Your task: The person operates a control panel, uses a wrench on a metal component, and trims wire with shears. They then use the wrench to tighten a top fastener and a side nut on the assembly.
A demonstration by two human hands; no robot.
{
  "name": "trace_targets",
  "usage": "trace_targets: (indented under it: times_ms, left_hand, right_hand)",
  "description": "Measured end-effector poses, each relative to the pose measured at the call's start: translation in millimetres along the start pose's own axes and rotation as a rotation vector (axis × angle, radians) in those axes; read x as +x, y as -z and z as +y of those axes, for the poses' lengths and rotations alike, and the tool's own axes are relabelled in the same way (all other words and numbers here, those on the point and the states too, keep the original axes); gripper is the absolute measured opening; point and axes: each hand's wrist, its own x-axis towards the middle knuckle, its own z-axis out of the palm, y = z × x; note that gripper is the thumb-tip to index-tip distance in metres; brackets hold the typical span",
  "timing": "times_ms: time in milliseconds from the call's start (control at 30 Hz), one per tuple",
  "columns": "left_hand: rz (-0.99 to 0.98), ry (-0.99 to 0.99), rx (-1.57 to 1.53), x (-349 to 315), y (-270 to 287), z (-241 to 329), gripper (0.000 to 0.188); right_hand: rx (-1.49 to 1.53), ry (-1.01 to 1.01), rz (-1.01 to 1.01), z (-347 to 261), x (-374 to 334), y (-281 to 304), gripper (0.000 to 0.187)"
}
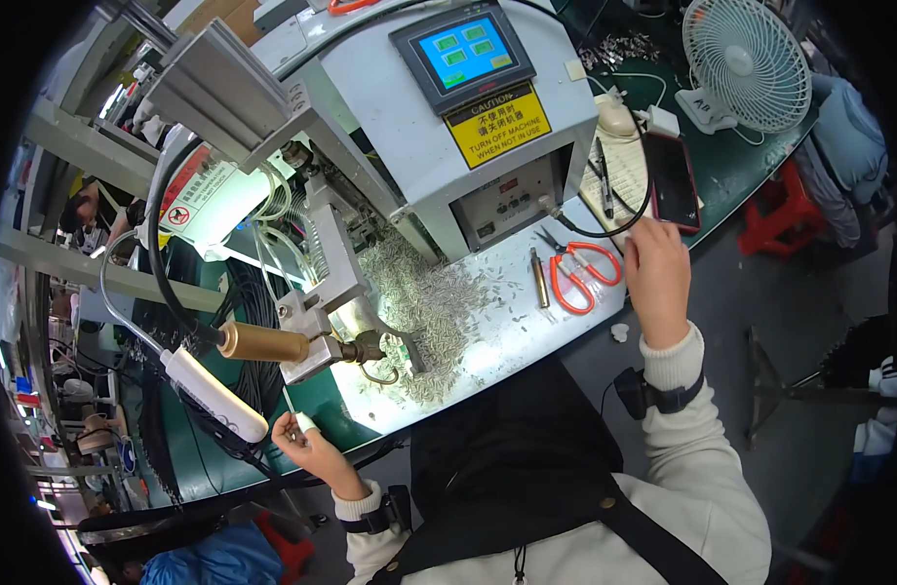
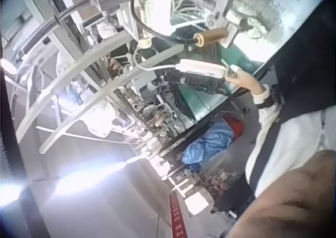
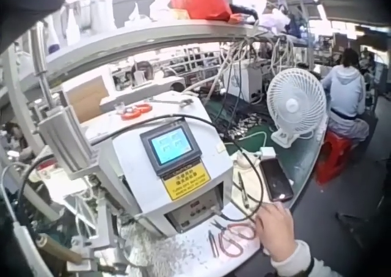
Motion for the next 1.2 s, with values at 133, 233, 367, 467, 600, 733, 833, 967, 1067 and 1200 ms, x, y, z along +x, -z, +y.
trace_targets:
  times_ms: [133,233,367,467,600,733,833,967,1067,1200]
  left_hand:
    - [0.016,0.012,-0.02,0.1,5.6,5.1,0.019]
    - [0.034,0.0,-0.028,2.3,6.1,7.7,0.021]
    - [0.046,0.048,-0.013,1.4,5.3,14.3,0.027]
    - [0.048,0.057,-0.042,3.0,3.6,16.4,0.032]
    - [0.064,0.038,-0.024,6.0,4.4,16.6,0.033]
    - [0.078,0.037,-0.044,9.8,9.7,14.8,0.033]
    - [0.075,0.002,-0.022,13.8,17.4,11.5,0.028]
    - [0.116,-0.001,-0.025,17.5,33.9,11.0,0.024]
    - [0.124,0.008,-0.034,20.1,39.1,11.6,0.023]
    - [0.124,0.009,-0.028,21.7,41.4,14.7,0.022]
  right_hand:
    - [0.028,-0.041,0.04,28.4,17.6,-6.3,0.015]
    - [0.048,-0.054,0.108,37.4,25.7,4.5,0.014]
    - [0.129,-0.077,0.258,23.2,44.7,27.6,0.013]
    - [0.213,-0.012,0.345,0.9,60.9,47.6,0.012]
    - [0.458,0.264,0.407,-41.3,111.5,55.6,0.013]
    - [0.477,0.478,0.517,-75.2,190.0,45.0,0.013]
    - [0.341,0.666,0.62,-90.7,231.7,36.8,0.016]
    - [0.243,0.344,0.182,-124.0,244.4,48.7,0.015]
    - [0.051,0.318,0.15,-121.4,255.0,51.0,0.012]
    - [-0.046,0.478,0.091,-115.7,279.1,41.6,0.011]
